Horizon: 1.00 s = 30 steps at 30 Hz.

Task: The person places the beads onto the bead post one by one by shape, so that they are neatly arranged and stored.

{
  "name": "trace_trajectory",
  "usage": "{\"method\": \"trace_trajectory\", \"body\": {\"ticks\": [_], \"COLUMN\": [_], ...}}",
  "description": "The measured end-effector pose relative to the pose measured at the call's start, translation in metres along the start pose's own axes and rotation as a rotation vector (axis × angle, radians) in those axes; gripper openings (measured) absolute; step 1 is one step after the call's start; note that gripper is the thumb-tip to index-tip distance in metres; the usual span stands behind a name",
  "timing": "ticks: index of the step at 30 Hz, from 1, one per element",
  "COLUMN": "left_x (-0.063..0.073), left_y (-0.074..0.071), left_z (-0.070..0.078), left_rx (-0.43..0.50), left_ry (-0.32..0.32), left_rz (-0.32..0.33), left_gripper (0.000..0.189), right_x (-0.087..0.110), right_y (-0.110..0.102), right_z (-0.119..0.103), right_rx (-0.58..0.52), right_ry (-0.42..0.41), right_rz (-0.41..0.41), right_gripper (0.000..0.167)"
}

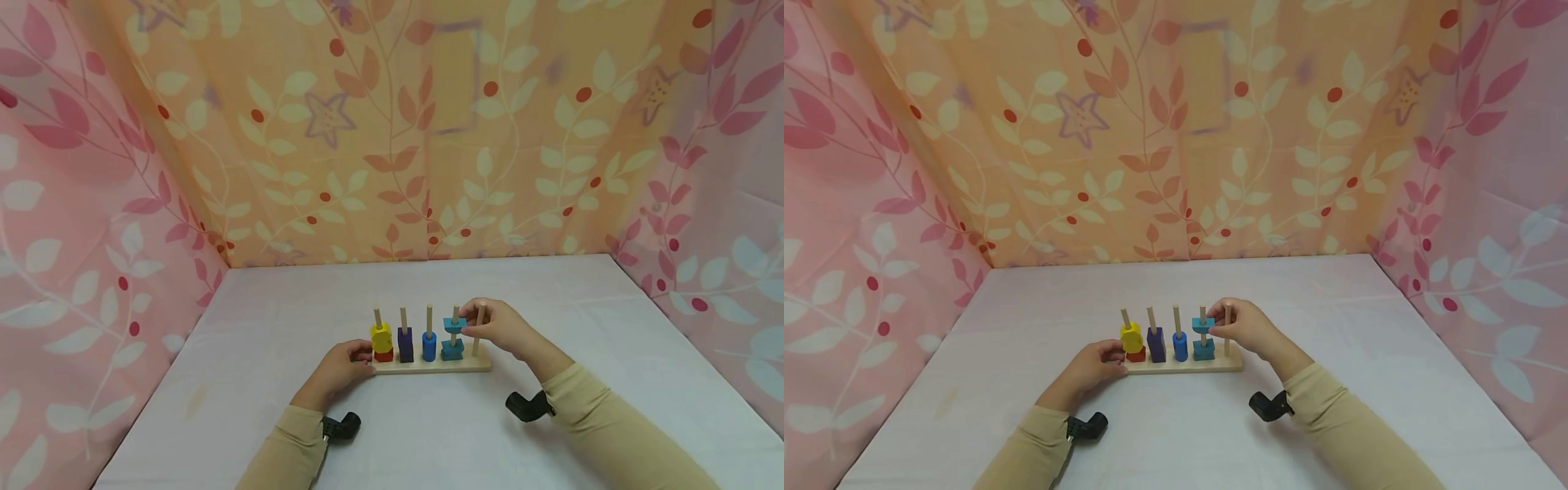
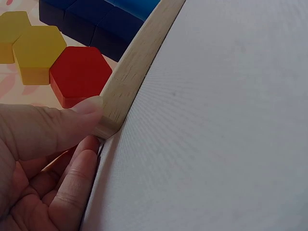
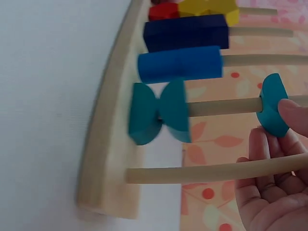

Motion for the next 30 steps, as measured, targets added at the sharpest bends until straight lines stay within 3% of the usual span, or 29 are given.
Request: {"method": "trace_trajectory", "body": {"ticks": [12, 24, 30], "left_x": [-0.006, -0.009, -0.012], "left_y": [0.001, 0.003, 0.002], "left_z": [-0.005, -0.001, -0.001], "left_rx": [-0.008, -0.031, -0.003], "left_ry": [-0.006, -0.018, -0.060], "left_rz": [0.008, 0.010, -0.042], "left_gripper": [0.045, 0.044, 0.047], "right_x": [-0.007, -0.012, -0.011], "right_y": [0.020, 0.020, 0.008], "right_z": [0.029, 0.033, 0.024], "right_rx": [0.024, 0.066, 0.107], "right_ry": [0.054, 0.041, -0.011], "right_rz": [-0.007, -0.002, -0.027], "right_gripper": [0.021, 0.021, 0.029]}}
Point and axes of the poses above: each hand's wrist, its own x-axis away from the middle knuckle, its own y-axis out of the palm, z = x × y, the point moved 8 cm from there along -x, towards the middle knuckle, and after that the axes turned 11 degrees about x, right-handed, at the moved point
